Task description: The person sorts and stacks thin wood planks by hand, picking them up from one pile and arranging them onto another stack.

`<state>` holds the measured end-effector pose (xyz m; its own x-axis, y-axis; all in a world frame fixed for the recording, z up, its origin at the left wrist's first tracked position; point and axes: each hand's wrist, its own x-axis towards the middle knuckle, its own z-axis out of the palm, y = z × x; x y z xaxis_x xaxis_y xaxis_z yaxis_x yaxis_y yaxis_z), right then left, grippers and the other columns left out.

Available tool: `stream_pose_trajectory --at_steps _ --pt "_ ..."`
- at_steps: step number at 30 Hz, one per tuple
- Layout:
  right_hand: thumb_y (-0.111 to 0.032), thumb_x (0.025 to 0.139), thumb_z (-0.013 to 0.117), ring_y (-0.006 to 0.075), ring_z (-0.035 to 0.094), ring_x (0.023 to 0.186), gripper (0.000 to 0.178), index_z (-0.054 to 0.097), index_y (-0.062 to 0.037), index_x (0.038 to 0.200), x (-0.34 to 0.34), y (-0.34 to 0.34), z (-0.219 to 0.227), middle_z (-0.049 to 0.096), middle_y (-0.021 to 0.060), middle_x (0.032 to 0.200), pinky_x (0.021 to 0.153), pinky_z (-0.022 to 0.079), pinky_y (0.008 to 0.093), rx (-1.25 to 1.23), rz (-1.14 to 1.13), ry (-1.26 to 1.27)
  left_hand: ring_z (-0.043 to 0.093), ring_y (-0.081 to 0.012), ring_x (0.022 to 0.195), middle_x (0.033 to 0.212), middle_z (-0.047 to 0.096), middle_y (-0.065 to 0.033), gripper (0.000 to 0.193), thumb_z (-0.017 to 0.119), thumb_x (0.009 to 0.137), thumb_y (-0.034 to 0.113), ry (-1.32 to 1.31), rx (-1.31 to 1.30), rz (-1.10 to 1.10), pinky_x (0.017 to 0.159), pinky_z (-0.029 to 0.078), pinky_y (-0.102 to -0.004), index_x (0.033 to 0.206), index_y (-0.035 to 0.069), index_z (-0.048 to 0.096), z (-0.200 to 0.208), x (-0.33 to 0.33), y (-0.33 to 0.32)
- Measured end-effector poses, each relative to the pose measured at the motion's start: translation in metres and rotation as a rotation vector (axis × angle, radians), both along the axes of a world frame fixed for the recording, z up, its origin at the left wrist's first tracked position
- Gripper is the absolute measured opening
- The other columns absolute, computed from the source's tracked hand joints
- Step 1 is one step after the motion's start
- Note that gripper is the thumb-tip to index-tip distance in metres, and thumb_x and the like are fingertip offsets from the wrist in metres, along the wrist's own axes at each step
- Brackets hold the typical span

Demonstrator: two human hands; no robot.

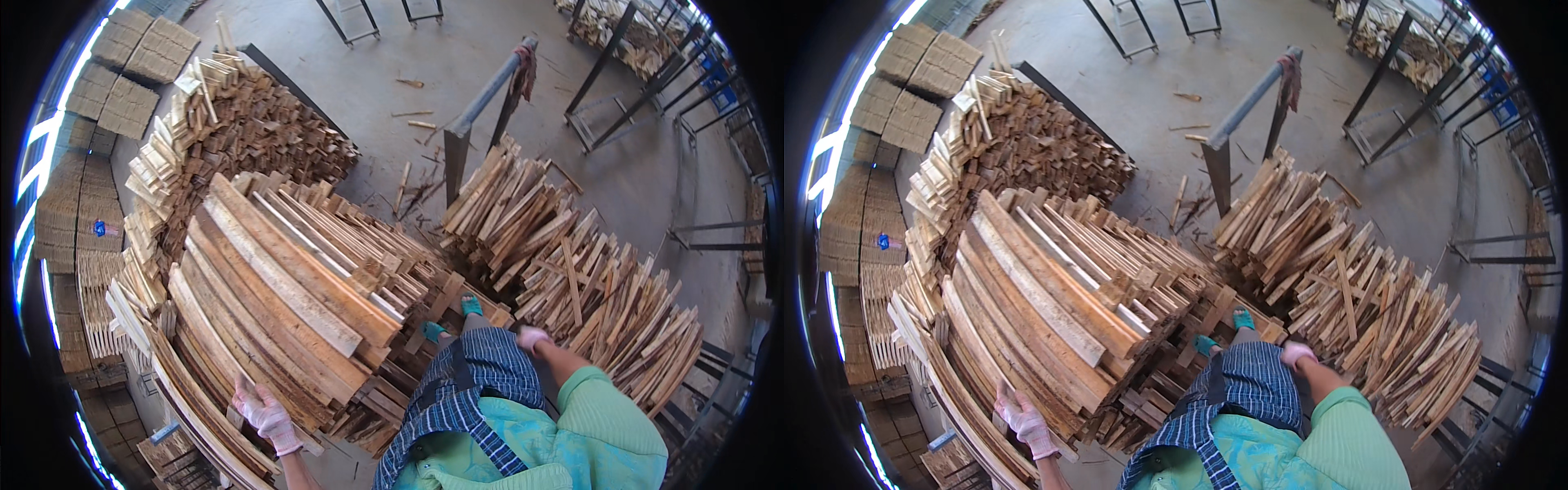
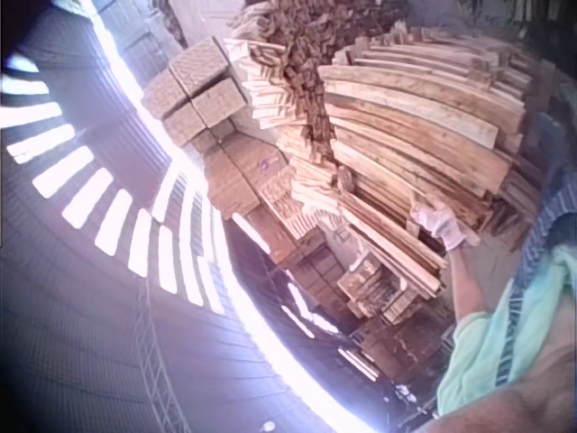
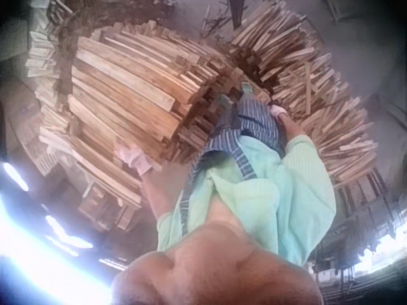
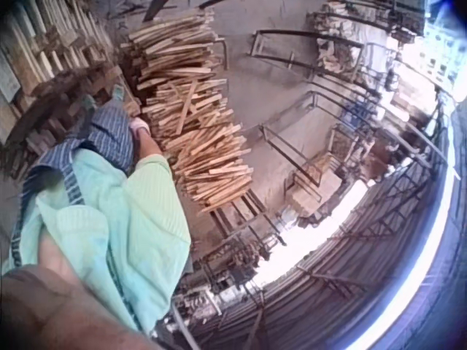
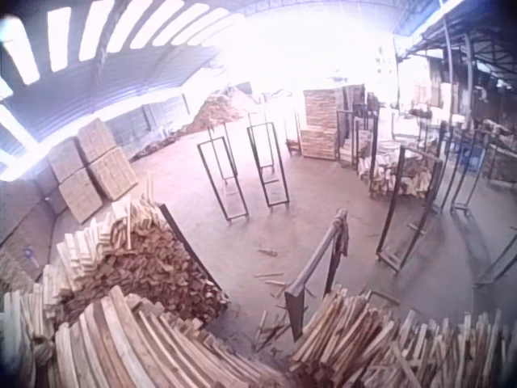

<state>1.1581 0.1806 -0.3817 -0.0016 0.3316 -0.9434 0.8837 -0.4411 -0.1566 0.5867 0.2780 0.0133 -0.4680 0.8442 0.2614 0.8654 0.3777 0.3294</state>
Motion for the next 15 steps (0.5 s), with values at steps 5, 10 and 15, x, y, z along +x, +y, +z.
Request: stream_pose_trajectory --at_steps 5,10,15 --pt "-0.044 0.089 0.064 0.0355 0.071 0.103 0.056 0.065 -0.0071 0.131 -0.053 -0.062 0.029 0.071 0.0181 0.122 0.09 0.056 0.0453 -0.272 -0.388 0.343 0.048 -0.0295 0.13 0.139 0.048 -0.0178 0.045 0.051 0.103 0.007 0.061 -0.057 0.025 0.114 0.036 -0.0408 0.147 -0.001 0.045 0.0 0.007 -0.001" --pt "-0.043 0.088 0.065 0.0362 0.07 0.104 0.054 0.066 -0.0066 0.128 -0.058 0.0 0.038 0.071 0.0189 0.12 0.091 0.055 0.0452 0.025 -0.373 0.272 0.049 -0.0306 0.128 0.138 0.052 -0.0189 0.044 0.053 0.102 0.009 0.081 -0.065 0.044 0.114 0.035 -0.0408 0.144 -0.002 0.048 0.005 0.01 0.008" --pt "-0.041 0.087 0.066 0.0369 0.069 0.104 0.052 0.067 -0.0061 0.124 -0.003 -0.005 0.023 0.071 0.0198 0.119 0.092 0.055 0.0452 0.129 -0.147 0.152 0.055 -0.0309 0.118 0.125 0.06 -0.0168 0.038 0.062 0.094 0.003 0.146 0.11 -0.004 0.106 0.042 -0.0428 0.131 -0.002 0.058 -0.001 0.014 -0.006"
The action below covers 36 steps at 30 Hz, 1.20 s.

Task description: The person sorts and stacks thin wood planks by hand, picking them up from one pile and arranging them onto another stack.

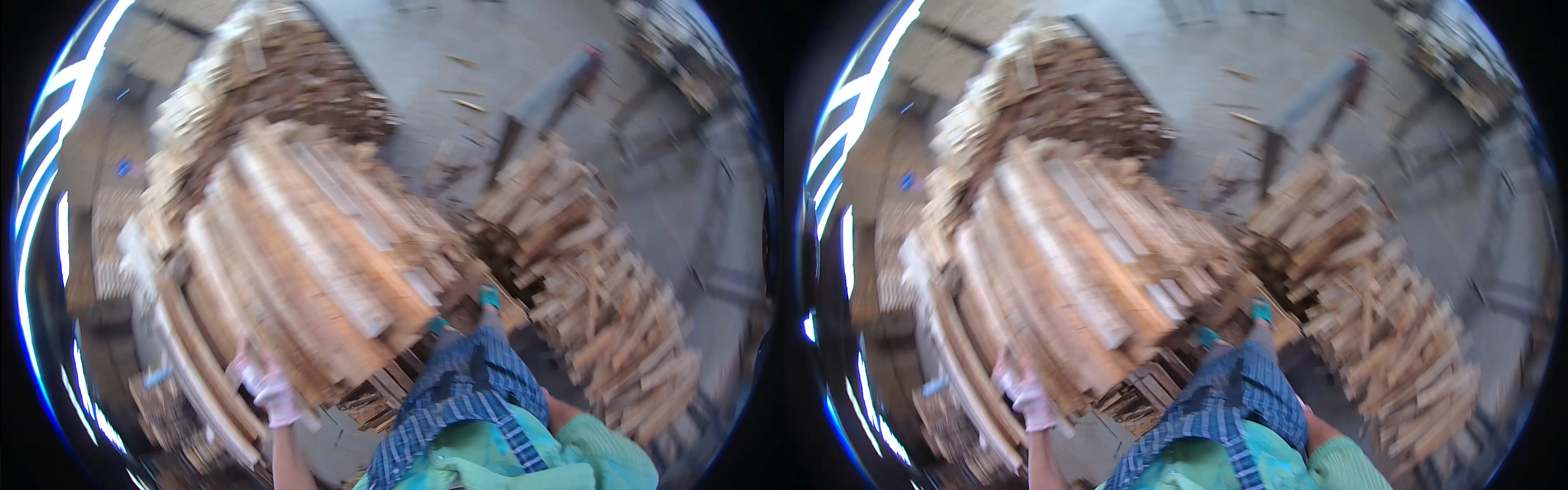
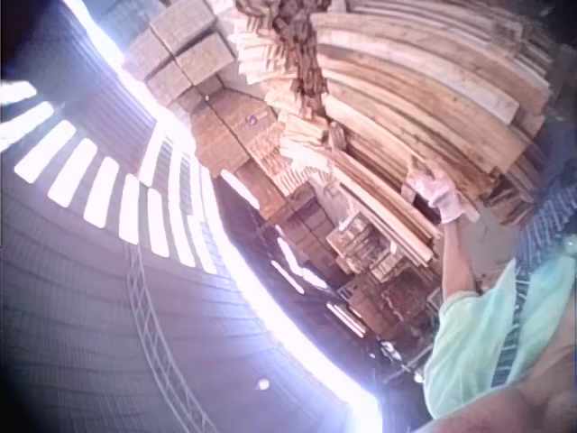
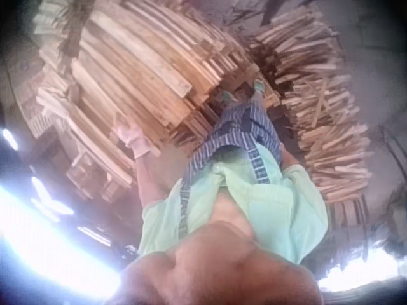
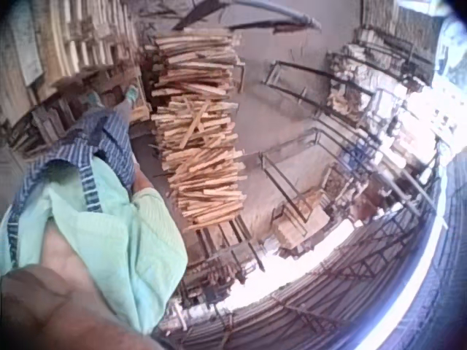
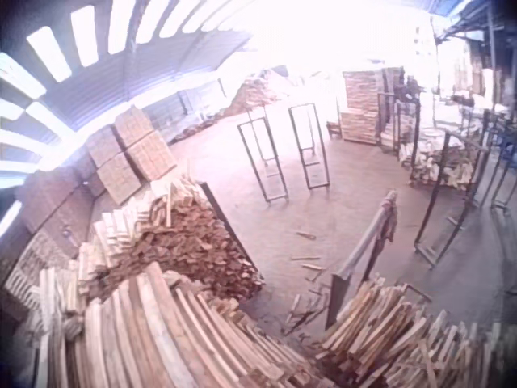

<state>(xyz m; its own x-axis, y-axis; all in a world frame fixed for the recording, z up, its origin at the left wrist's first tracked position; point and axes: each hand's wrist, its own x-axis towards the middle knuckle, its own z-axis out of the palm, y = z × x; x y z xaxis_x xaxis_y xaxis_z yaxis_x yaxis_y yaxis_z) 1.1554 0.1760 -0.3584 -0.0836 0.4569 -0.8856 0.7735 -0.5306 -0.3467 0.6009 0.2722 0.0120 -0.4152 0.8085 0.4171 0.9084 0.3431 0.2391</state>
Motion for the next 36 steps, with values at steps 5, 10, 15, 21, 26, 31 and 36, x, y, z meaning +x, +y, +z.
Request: stream_pose_trajectory --at_steps 5,10,15,21,26,31,36 --pt "-0.04 0.085 0.067 0.0376 0.068 0.105 0.049 0.067 -0.0056 0.121 0.031 0.035 -0.021 0.071 0.0206 0.117 0.093 0.054 0.0452 0.122 0.028 -0.067 0.058 -0.0351 0.101 0.106 0.062 -0.0168 0.045 0.068 0.089 0.017 0.203 -0.002 -0.065 0.094 0.047 -0.0483 0.131 0.004 0.059 0.011 -0.012 0.02" --pt "-0.038 0.084 0.068 0.0383 0.067 0.106 0.047 0.068 -0.0051 0.118 0.051 0.103 -0.01 0.071 0.0214 0.116 0.094 0.054 0.0452 0.228 0.196 -0.149 0.057 -0.0339 0.116 0.119 0.06 -0.0209 0.048 0.069 0.09 0.014 -0.398 0.167 0.062 0.102 0.045 -0.0443 0.135 0.001 0.055 0.024 -0.004 -0.002" --pt "-0.036 0.083 0.069 0.039 0.067 0.107 0.045 0.069 -0.0046 0.114 0.057 0.158 0.011 0.07 0.0222 0.114 0.094 0.053 0.0452 0.344 0.306 -0.232 0.051 -0.0231 0.13 0.139 0.054 -0.016 0.061 0.068 0.093 0.006 -0.961 0.424 -0.036 0.111 0.042 -0.0365 0.147 -0.002 0.042 0.07 -0.001 -0.049" --pt "-0.035 0.082 0.07 0.0398 0.065 0.108 0.042 0.07 -0.004 0.11 0.107 0.182 0.035 0.07 0.0232 0.112 0.095 0.053 0.0452 0.431 0.378 -0.329 0.057 -0.0134 0.09 0.106 0.06 -0.0063 0.051 0.065 0.095 0.009 -0.814 0.494 0.083 0.077 0.054 -0.0271 0.143 0.009 0.051 0.164 -0.081 -0.123" --pt "-0.033 0.08 0.071 0.0405 0.065 0.109 0.04 0.07 -0.0035 0.107 0.197 0.231 0.078 0.07 0.024 0.11 0.096 0.053 0.0452 0.607 0.53 -0.408 0.056 -0.0309 0.123 0.134 0.059 -0.0167 0.049 0.068 0.091 0.013 -0.274 0.091 0.398 0.106 0.046 -0.0414 0.137 0.005 0.054 0.181 -0.23 -0.234" --pt "-0.033 0.102 0.051 0.0262 0.056 0.127 0.049 0.055 -0.0029 0.141 0.22 0.372 0.222 0.06 0.0176 0.138 0.109 0.042 0.0383 1.074 -0.474 0.206 0.046 -0.0457 0.134 0.142 0.052 -0.0244 0.067 0.064 0.093 0.037 -0.189 -0.284 0.66 0.112 0.038 -0.0518 0.15 0.014 0.039 0.033 -0.361 -0.264" --pt "-0.02 0.102 0.053 0.0206 0.055 0.123 0.047 0.05 -0.0037 0.146 -0.094 0.395 0.379 0.056 0.0126 0.142 0.104 0.044 0.0316 1.042 -0.204 0.261 0.049 -0.0465 0.13 0.137 0.052 -0.0286 0.072 0.068 0.091 0.035 -0.094 -0.399 0.807 0.108 0.042 -0.0528 0.152 0.015 0.035 0.084 -0.345 -0.267"
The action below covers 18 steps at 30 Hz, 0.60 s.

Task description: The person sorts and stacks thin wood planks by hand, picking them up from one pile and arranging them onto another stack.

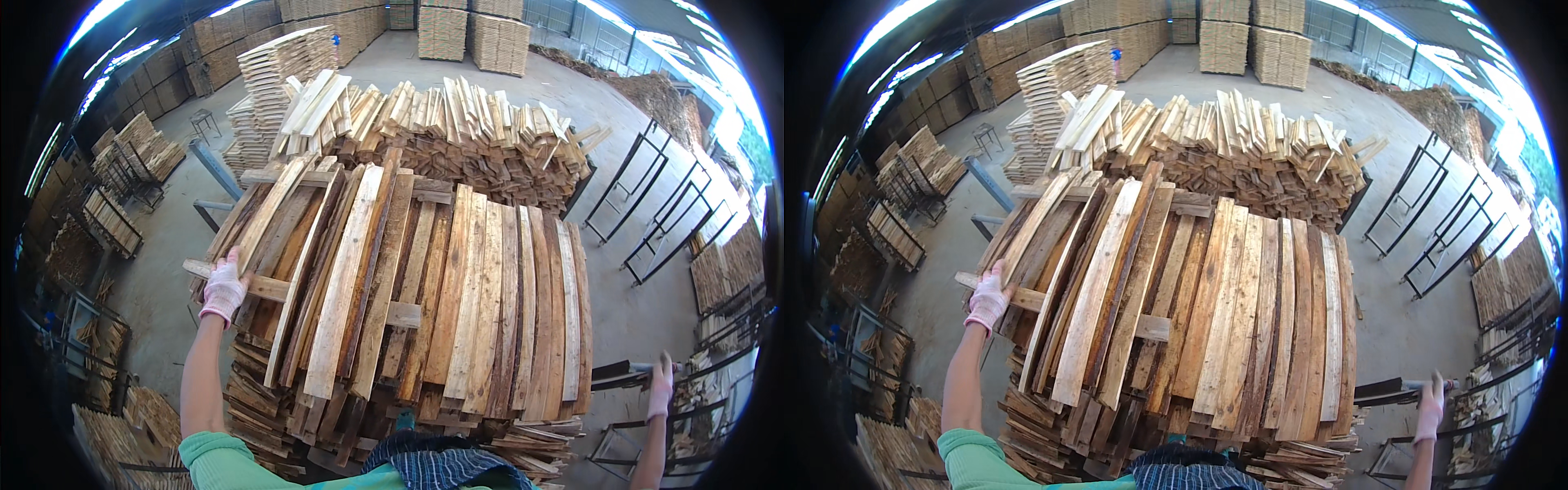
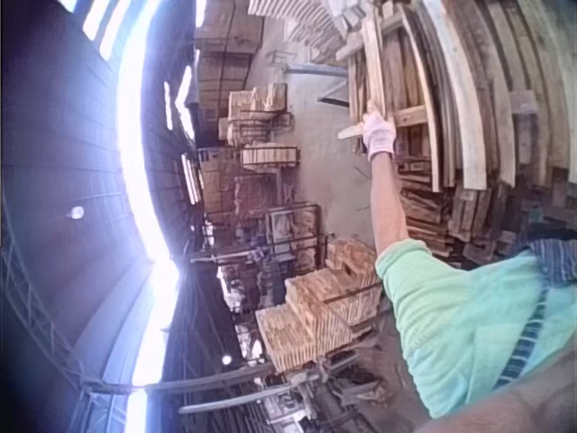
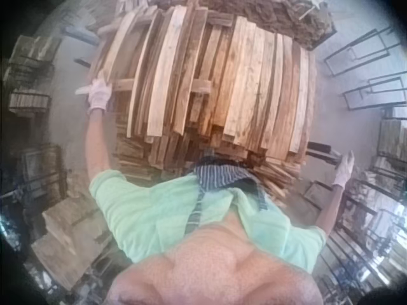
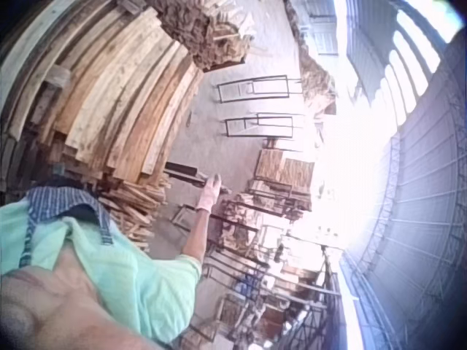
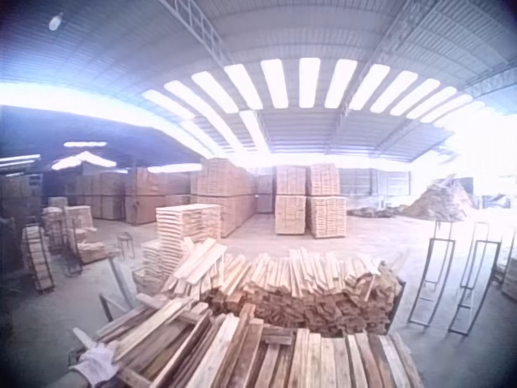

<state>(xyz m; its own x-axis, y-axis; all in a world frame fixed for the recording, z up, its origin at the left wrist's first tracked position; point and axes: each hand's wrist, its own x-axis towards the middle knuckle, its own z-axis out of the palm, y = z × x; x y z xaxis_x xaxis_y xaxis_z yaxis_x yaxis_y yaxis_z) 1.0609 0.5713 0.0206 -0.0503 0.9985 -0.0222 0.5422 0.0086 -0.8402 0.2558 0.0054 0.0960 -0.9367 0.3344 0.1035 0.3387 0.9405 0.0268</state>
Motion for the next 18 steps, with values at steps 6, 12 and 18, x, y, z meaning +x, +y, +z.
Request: stream_pose_trajectory --at_steps 6,12,18 --pt "-0.006 0.091 0.061 0.0332 0.065 0.102 0.041 0.058 -0.0006 0.131 -0.257 -0.055 0.093 0.068 0.0198 0.111 0.096 0.05 0.0417 0.604 0.822 -0.443 0.054 -0.0446 0.123 0.13 0.058 -0.0247 0.061 0.069 0.089 0.022 -0.024 0.205 -0.124 0.105 0.045 -0.0502 0.143 0.013 0.046 0.008 -0.008 0.007" --pt "-0.012 0.08 0.071 0.0307 0.059 0.106 0.045 0.061 -0.0123 0.124 -0.405 -0.145 0.162 0.061 0.0101 0.111 0.094 0.048 0.0466 1.331 1.048 -0.423 0.059 -0.0396 0.112 0.114 0.062 -0.0207 0.055 0.073 0.085 0.016 0.208 0.227 -0.496 0.099 0.049 -0.0483 0.136 0.012 0.053 0.088 0.081 0.036" --pt "-0.034 0.071 0.083 0.0314 0.056 0.116 0.088 0.043 -0.0226 0.149 -0.462 -0.191 0.2 0.053 0.0158 0.125 0.094 0.049 0.0496 1.593 1.203 -0.367 0.065 -0.0233 0.085 0.09 0.06 -0.0087 0.041 0.067 0.088 0.015 0.514 0.09 -1.206 0.073 0.058 -0.0369 0.127 0.012 0.056 0.113 0.187 0.108"
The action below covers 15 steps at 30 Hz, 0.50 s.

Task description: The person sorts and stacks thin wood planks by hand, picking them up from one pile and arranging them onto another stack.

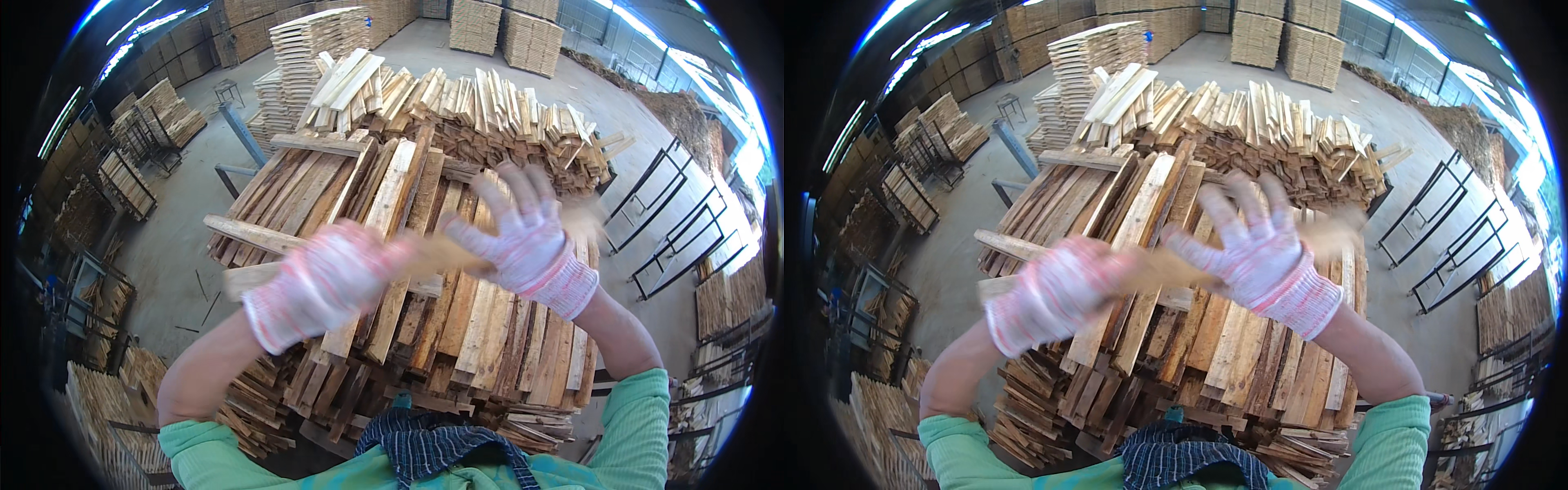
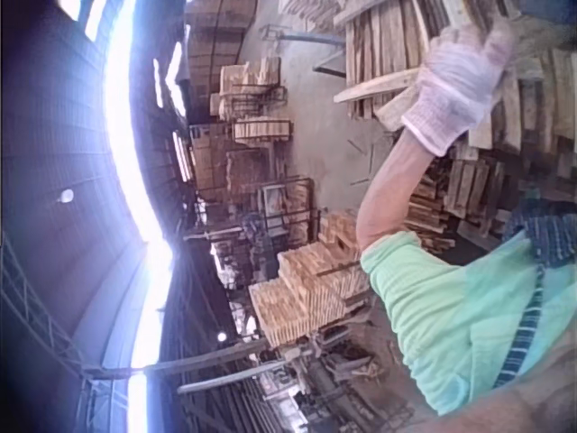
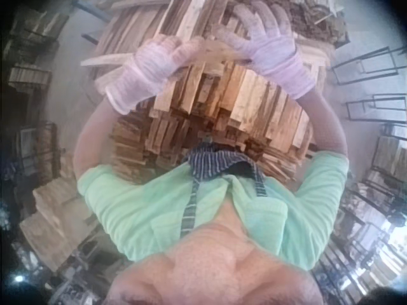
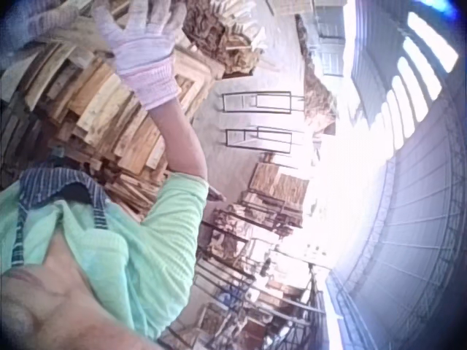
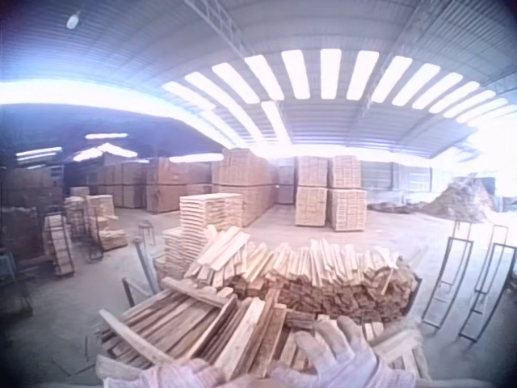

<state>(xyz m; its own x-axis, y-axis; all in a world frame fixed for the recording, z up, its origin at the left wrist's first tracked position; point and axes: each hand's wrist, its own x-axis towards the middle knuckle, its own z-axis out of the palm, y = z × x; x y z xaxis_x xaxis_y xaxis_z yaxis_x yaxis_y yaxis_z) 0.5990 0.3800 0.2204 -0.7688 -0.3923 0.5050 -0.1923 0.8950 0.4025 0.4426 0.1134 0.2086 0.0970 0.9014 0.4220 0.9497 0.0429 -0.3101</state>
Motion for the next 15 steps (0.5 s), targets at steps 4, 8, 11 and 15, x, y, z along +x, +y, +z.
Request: stream_pose_trajectory --at_steps 4,8,11,15 --pt "-0.031 0.078 0.082 0.0306 0.068 0.091 0.088 0.037 -0.0166 0.152 0.041 0.0 -0.006 0.057 0.0186 0.109 0.072 0.059 0.0414 -0.309 -0.096 -0.723 0.061 -0.0189 0.07 0.075 0.055 -0.0002 0.044 0.067 0.086 0.017 0.101 -0.076 -0.038 0.062 0.056 -0.0355 0.129 0.016 0.056 0.014 0.043 0.037" --pt "-0.025 0.081 0.079 0.0341 0.068 0.089 0.084 0.036 -0.0115 0.152 0.095 0.02 -0.021 0.057 0.0197 0.107 0.073 0.059 0.0434 -0.516 -0.227 -0.68 0.053 -0.0248 0.09 0.103 0.052 -0.0088 0.048 0.073 0.081 0.031 -0.006 0.296 -0.152 0.078 0.049 -0.0472 0.124 0.014 0.057 -0.016 0.043 0.07" --pt "-0.023 0.081 0.076 0.0426 0.064 0.105 0.084 0.037 -0.0035 0.152 0.137 0.048 -0.042 0.058 0.0261 0.119 0.092 0.054 0.0453 -0.812 -0.509 -0.58 0.052 -0.0313 0.111 0.118 0.051 -0.0138 0.046 0.061 0.093 0.041 -0.173 0.208 0.012 0.102 0.043 -0.0518 0.128 0.012 0.053 -0.031 0.029 0.087" --pt "-0.027 0.083 0.073 0.044 0.058 0.116 0.087 0.032 -0.0087 0.157 0.147 0.085 -0.103 0.054 0.0293 0.127 0.102 0.048 0.0465 -0.844 -0.575 -0.489 0.034 -0.0349 0.139 0.149 0.034 -0.0144 0.059 0.039 0.101 0.053 -0.126 -0.457 0.533 0.118 0.025 -0.0569 0.145 0.014 0.04 -0.061 0.01 0.108"
